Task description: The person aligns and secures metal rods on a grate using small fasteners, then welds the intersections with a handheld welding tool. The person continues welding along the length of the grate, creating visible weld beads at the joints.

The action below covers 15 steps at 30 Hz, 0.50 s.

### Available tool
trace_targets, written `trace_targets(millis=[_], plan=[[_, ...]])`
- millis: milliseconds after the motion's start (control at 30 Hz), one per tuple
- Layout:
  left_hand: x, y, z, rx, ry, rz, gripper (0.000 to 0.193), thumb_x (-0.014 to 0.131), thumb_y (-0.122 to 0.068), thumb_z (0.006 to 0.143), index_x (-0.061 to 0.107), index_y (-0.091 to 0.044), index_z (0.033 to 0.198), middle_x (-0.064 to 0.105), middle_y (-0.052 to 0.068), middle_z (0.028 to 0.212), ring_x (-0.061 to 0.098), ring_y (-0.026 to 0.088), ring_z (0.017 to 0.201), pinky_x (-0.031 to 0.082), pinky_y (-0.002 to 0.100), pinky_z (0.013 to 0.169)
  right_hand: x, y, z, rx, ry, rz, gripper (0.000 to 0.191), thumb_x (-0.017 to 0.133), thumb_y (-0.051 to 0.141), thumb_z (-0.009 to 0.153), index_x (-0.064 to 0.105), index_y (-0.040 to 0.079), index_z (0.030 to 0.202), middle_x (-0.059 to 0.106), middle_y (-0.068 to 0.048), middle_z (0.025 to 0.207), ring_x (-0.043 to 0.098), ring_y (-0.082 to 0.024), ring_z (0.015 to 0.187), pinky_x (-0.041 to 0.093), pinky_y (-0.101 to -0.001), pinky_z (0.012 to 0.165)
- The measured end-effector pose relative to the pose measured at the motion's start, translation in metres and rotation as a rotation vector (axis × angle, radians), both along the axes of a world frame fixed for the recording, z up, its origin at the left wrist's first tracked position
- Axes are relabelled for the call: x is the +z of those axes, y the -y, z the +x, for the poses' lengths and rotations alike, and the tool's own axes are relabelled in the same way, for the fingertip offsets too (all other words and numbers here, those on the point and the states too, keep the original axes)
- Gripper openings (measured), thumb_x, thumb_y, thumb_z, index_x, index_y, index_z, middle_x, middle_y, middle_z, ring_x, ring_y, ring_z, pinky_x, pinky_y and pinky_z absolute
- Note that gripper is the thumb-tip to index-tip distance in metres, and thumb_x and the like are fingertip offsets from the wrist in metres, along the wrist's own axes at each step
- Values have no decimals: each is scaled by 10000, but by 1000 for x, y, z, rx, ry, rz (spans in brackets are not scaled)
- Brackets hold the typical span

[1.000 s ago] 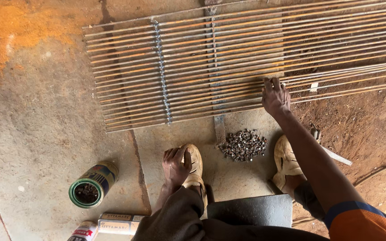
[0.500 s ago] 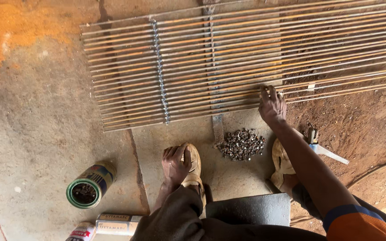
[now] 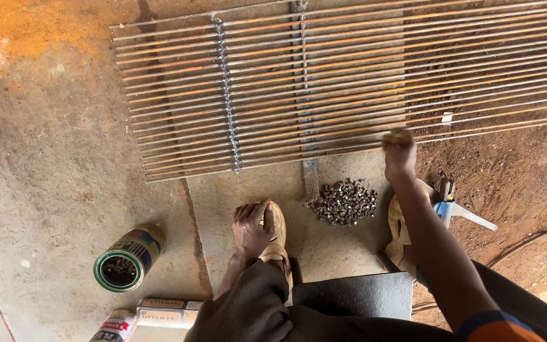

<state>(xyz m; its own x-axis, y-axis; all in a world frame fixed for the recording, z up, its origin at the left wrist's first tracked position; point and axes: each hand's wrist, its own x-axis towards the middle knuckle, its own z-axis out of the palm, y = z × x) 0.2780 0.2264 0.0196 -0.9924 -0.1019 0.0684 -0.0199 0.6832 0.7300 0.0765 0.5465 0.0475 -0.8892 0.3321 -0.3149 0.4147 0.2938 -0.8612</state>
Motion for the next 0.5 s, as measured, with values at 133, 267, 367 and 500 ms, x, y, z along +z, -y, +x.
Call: trace_targets(millis=[133, 267, 367, 500], plan=[[-8, -3, -2, -20, -5, 13, 250, 672, -133, 890, 767, -22, 1092, 771, 159, 979, 733, 319, 894, 552, 443, 886, 10, 4, 19, -418, 205, -713, 261, 526, -190, 843, 709, -24, 925, 721, -148, 946, 779, -227, 868, 655, -303, 793], [-15, -2, -8, -38, -40, 11, 220, 675, -133, 929, 760, -24, 1100, 775, 148, 974, 743, 293, 879, 561, 428, 887, 7, 12, 26, -289, 194, -846, 105, 687, -71, 934, 712, 6, 868, 751, -162, 946, 764, -268, 918, 661, -355, 877], [-19, -2, -20, -59, -61, 4, 219, 680, -132, 929, 761, -25, 1102, 776, 140, 935, 742, 265, 829, 569, 409, 863, -2, 16, 24, -221, 187, -847, 108, 727, -48, 927, 720, 24, 848, 758, -156, 948, 766, -262, 920, 652, -367, 867], [-21, -7, -42, -114, -79, -12, 219, 682, -131, 928, 766, -33, 1104, 781, 136, 911, 733, 240, 789, 568, 403, 839, -8, 27, 18, -210, 158, -882, 99, 752, -64, 831, 749, 35, 834, 768, -126, 934, 774, -240, 924, 661, -391, 922]])
